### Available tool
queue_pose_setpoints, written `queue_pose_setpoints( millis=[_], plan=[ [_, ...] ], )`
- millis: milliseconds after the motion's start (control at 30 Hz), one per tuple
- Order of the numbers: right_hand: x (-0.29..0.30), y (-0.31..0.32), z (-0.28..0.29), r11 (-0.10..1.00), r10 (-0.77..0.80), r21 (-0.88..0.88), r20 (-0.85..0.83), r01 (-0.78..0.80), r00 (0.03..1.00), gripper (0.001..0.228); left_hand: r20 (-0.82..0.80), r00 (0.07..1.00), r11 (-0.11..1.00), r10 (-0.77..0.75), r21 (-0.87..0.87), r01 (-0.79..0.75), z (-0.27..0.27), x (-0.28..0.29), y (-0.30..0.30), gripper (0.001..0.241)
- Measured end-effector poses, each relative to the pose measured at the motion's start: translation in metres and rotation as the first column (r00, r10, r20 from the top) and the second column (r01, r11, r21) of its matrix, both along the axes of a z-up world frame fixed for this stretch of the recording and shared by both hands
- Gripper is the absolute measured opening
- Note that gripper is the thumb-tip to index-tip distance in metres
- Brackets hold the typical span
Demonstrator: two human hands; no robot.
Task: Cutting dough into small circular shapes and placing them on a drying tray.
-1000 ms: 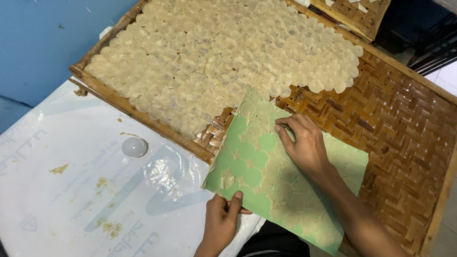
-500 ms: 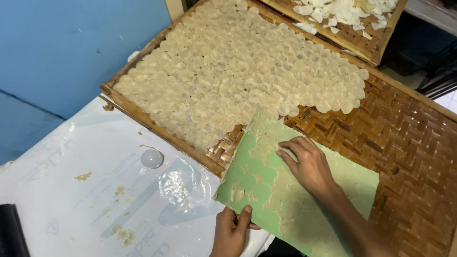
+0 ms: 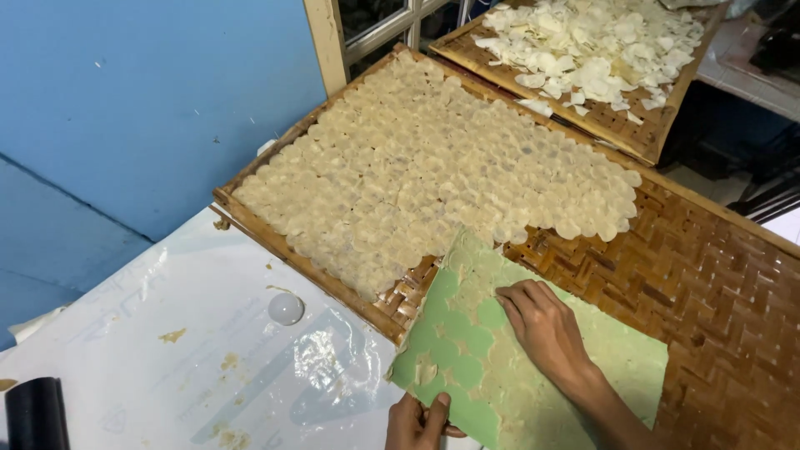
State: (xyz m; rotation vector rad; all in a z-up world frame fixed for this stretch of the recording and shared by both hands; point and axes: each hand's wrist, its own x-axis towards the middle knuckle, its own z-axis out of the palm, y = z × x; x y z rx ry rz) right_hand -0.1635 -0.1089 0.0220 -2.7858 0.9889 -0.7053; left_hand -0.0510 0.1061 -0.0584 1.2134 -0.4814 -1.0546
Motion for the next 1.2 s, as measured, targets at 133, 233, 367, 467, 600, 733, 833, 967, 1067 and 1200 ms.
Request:
queue_pose_setpoints(
  millis=[133,233,367,467,600,733,833,967,1067,1200],
  plan=[
    [-0.001,-0.003,-0.007,0.997,-0.006,0.071,0.027,0.004,1.000,0.013,0.107,0.994,1.000,0.000,0.015,-0.002,-0.024,-0.001,0.005,0.029],
    [-0.001,-0.006,-0.006,0.988,-0.059,0.149,0.062,0.049,0.996,0.015,-0.046,0.999,0.999,-0.006,0.033,0.007,-0.019,0.000,0.002,0.037],
    [-0.001,-0.009,-0.006,0.961,-0.109,0.265,0.118,0.075,0.987,0.016,-0.002,1.000,0.998,-0.011,0.063,0.011,-0.021,0.002,0.001,0.038],
    [-0.003,-0.009,-0.007,0.923,-0.180,0.371,0.172,0.106,0.968,0.015,0.125,0.992,0.999,0.014,0.030,-0.017,-0.014,0.000,0.003,0.027],
    [-0.008,-0.016,-0.003,0.848,-0.267,0.515,0.218,0.122,0.939,0.017,0.004,1.000,0.997,0.013,0.075,-0.013,-0.001,0.000,0.002,0.029],
    [-0.018,-0.026,0.000,0.821,-0.299,0.558,0.237,0.122,0.925,0.020,0.009,1.000,0.990,0.015,0.140,-0.016,0.003,0.001,0.003,0.030],
    [-0.026,-0.048,-0.009,0.826,-0.303,0.550,0.249,0.124,0.920,0.018,0.021,1.000,0.994,0.015,0.106,-0.017,0.007,0.000,0.003,0.032],
    [-0.031,-0.093,-0.021,0.862,-0.272,0.483,0.177,0.157,0.946,0.017,0.015,1.000,0.996,0.011,0.085,-0.013,0.006,-0.001,0.004,0.028],
    [-0.026,-0.119,-0.027,0.917,-0.268,0.357,0.229,0.176,0.936,0.010,0.012,1.000,0.994,0.021,0.109,-0.022,0.011,-0.001,0.003,0.029],
    [-0.021,-0.140,-0.036,0.953,-0.286,0.188,0.288,0.239,0.914,0.008,0.031,0.999,0.991,0.028,0.132,-0.032,0.018,-0.001,0.004,0.028]
  ],
)
